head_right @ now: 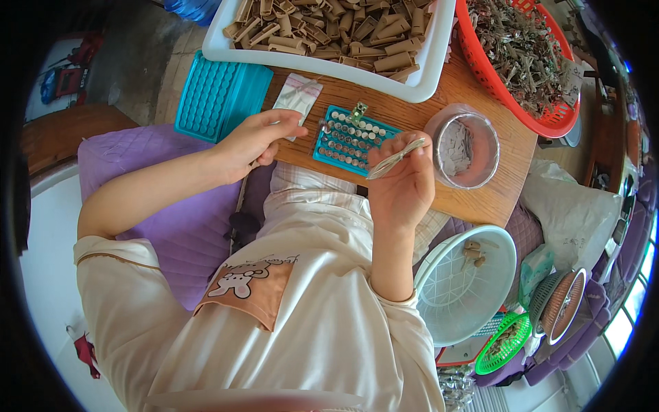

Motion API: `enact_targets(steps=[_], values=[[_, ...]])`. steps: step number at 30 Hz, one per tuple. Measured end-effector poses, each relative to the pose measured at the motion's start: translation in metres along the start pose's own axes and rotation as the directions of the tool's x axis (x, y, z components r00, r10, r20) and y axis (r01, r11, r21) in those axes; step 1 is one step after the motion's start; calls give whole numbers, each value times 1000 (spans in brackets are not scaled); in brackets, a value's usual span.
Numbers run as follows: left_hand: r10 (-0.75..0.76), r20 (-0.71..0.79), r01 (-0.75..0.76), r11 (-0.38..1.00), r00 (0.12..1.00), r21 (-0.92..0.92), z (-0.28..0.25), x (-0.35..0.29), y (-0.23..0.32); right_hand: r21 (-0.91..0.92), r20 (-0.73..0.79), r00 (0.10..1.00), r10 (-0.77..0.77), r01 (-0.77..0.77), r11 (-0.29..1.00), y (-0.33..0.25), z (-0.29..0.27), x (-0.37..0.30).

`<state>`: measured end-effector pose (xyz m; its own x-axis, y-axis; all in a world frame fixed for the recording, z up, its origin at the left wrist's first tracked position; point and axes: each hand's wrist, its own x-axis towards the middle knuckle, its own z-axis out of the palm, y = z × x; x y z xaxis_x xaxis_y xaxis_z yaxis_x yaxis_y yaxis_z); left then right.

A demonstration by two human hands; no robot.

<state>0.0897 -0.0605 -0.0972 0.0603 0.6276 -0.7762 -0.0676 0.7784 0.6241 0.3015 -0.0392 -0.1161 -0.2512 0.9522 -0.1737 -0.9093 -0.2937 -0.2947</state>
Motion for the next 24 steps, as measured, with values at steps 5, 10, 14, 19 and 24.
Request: enact_targets(steps=[5,10,14,19,24], values=[[221,334,-230,973,916,-15,10,-22,20,-392,172,985,14,55,918,11,0,-8],[384,311,-455,868,870,200,4,-33,27,-588,298,940,167,43,808,10,6,-11],[563,247,-597,797,788,87,4,-43,27,-665,399,866,301,47,745,-2,10,-11],[667,276,-716,683,692,146,5,-53,26,-788,377,901,217,188,587,3,31,-9],[740,364,-815,569,565,108,-2,-48,18,-808,514,857,-37,498,316,38,52,-14]])
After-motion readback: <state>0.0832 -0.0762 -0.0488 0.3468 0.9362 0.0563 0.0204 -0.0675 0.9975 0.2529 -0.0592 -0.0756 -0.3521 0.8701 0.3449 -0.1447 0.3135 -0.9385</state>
